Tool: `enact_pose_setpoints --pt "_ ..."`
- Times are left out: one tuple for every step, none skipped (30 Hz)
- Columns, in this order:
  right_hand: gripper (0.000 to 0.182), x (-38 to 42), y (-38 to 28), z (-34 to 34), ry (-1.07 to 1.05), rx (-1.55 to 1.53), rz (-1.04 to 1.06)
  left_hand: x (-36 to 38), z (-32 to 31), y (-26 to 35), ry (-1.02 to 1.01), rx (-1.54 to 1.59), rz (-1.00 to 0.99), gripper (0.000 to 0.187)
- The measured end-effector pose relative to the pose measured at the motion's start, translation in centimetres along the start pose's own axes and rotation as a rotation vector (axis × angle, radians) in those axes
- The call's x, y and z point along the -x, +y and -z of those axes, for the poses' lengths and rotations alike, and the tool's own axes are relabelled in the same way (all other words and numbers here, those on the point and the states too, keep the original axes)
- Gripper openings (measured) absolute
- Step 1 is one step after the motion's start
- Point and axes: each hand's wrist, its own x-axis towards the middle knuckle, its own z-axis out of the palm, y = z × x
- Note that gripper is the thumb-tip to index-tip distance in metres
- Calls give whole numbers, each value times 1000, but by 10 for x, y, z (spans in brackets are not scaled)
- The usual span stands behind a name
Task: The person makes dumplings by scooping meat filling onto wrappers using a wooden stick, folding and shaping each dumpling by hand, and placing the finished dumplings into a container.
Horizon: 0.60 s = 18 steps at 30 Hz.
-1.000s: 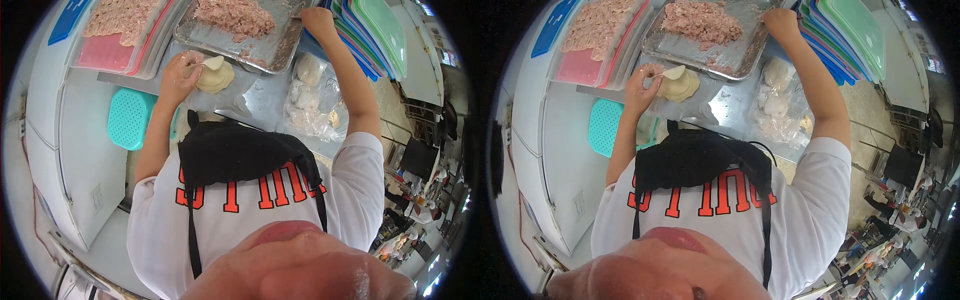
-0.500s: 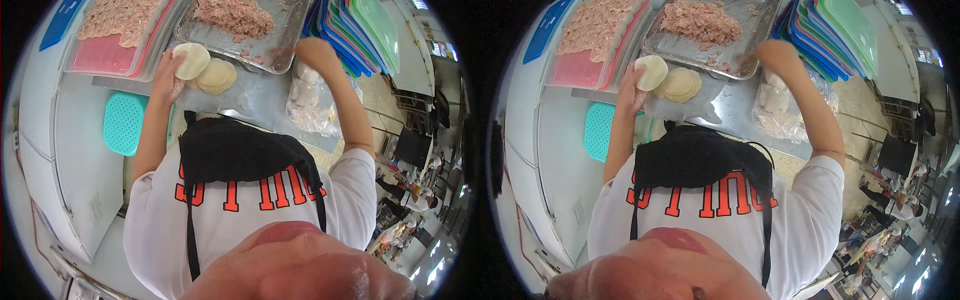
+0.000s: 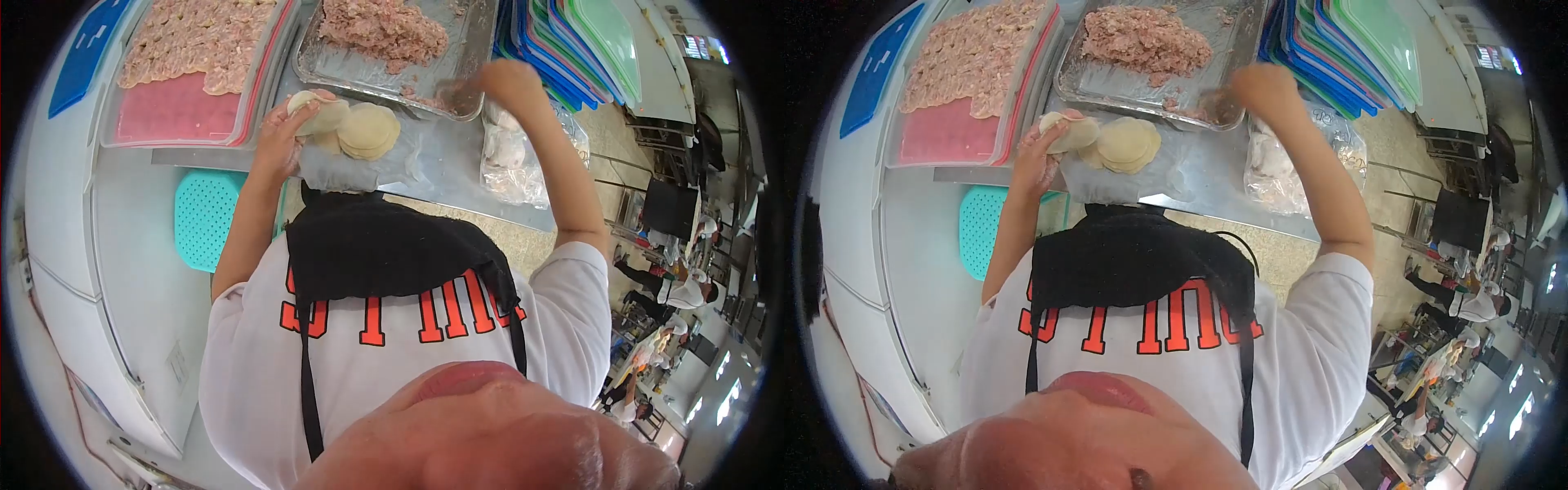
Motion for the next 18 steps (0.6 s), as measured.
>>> enact_pose_setpoints --pt "15 -15 18 -13 91 68 -92 0 1 0 -39 -42 3 24" --pt "15 -28 33 -24 183 133 -186 -1 3 1 -79 -86 7 24" --pt "15 -39 43 -33 183 137 -187 -2 6 -1 -82 -84 6 24" --pt "15 -49 49 -40 227 147 -225 -4 9 -4 -90 -123 16 24" --pt "15 -53 52 -50 270 156 -262 -5 12 -6 -99 -161 28 24" --pt "15 -53 46 -54 268 157 -263 -5 12 -4 -101 -160 29 24" --pt "15 -51 39 -59 253 152 -235 -5 11 -1 -122 -168 23 23" --pt "15 -48 32 -64 236 143 -210 -4 12 1 -145 -178 21 23" --pt "15 -39 21 -57 230 140 -215 -5 15 0 -149 -179 28 23" --pt "15 -23 6 -41 128 89 -174 -7 19 -3 -132 -149 32 24" --pt "16 -9 -9 -28 26 37 -132 -8 22 -4 -114 -119 37 25" --pt "16 3 -21 -19 20 35 -134 -8 23 -4 -115 -118 43 25" --pt "16 14 -33 -11 -79 -26 -113 -8 22 -4 -64 -113 38 27" --pt "17 18 -40 -6 -175 -85 -91 -9 22 -3 -13 -108 30 28" --pt "17 17 -46 -4 -174 -83 -91 -10 23 -4 -13 -108 29 28" --pt "18 13 -53 -3 -199 -148 -136 -13 24 -7 -7 -90 11 29" --pt "20 8 -61 -2 -222 -213 -178 -15 25 -9 1 -72 -8 30" --pt "20 1 -71 -3 -217 -211 -173 -16 23 -9 5 -72 -14 30"
